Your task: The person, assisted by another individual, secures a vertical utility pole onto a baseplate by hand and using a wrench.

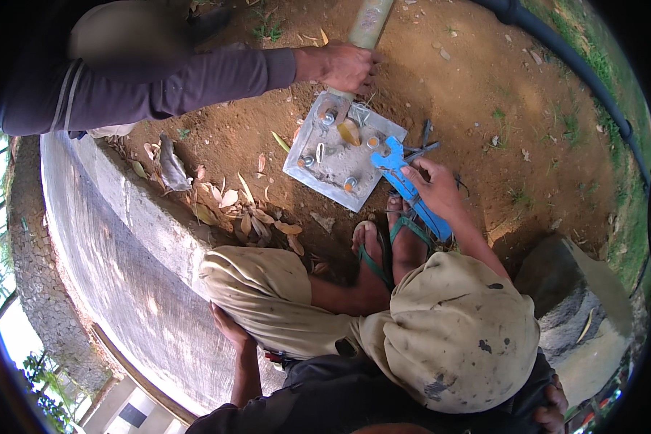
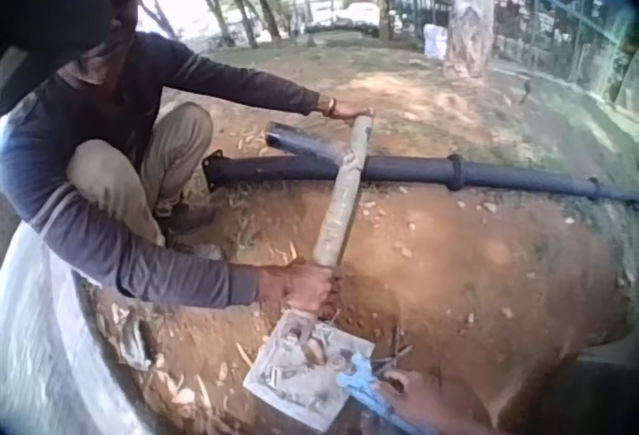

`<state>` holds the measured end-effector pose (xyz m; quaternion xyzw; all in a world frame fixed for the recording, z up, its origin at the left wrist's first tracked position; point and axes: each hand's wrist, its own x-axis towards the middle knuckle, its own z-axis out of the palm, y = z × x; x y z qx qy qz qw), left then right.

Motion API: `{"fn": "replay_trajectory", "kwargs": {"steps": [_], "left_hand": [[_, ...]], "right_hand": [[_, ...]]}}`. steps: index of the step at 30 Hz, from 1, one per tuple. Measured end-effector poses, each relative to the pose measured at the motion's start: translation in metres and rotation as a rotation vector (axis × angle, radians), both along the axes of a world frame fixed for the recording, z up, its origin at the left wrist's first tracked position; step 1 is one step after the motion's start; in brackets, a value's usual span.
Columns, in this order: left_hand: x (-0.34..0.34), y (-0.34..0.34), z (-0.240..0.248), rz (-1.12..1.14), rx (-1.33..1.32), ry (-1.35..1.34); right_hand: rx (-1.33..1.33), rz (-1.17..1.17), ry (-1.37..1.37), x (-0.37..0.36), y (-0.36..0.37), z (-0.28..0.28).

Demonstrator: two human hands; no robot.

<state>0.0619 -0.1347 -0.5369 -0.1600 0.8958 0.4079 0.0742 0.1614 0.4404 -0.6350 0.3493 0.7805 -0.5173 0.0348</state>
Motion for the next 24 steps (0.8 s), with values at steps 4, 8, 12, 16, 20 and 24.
{"fn": "replay_trajectory", "kwargs": {"steps": [4,8,12,16,20,24], "left_hand": [[0.000,0.017,0.009,-0.019,-0.026,-0.008],[0.001,0.004,0.003,-0.057,-0.111,0.022],[0.000,0.001,0.000,-0.047,-0.072,0.007],[-0.001,-0.004,-0.003,-0.005,-0.019,-0.009],[-0.001,0.000,-0.006,0.042,0.048,0.042],[-0.004,0.022,0.006,0.015,0.059,0.000]], "right_hand": [[0.061,-0.003,-0.019,-0.004,-0.008,0.001],[0.064,0.005,-0.025,-0.010,-0.007,0.004],[0.056,-0.001,-0.014,-0.016,-0.004,0.004],[0.057,0.008,0.024,-0.022,-0.002,0.007],[0.079,0.051,0.043,-0.024,0.005,0.005],[0.153,0.232,0.020,-0.040,0.041,0.005]]}}
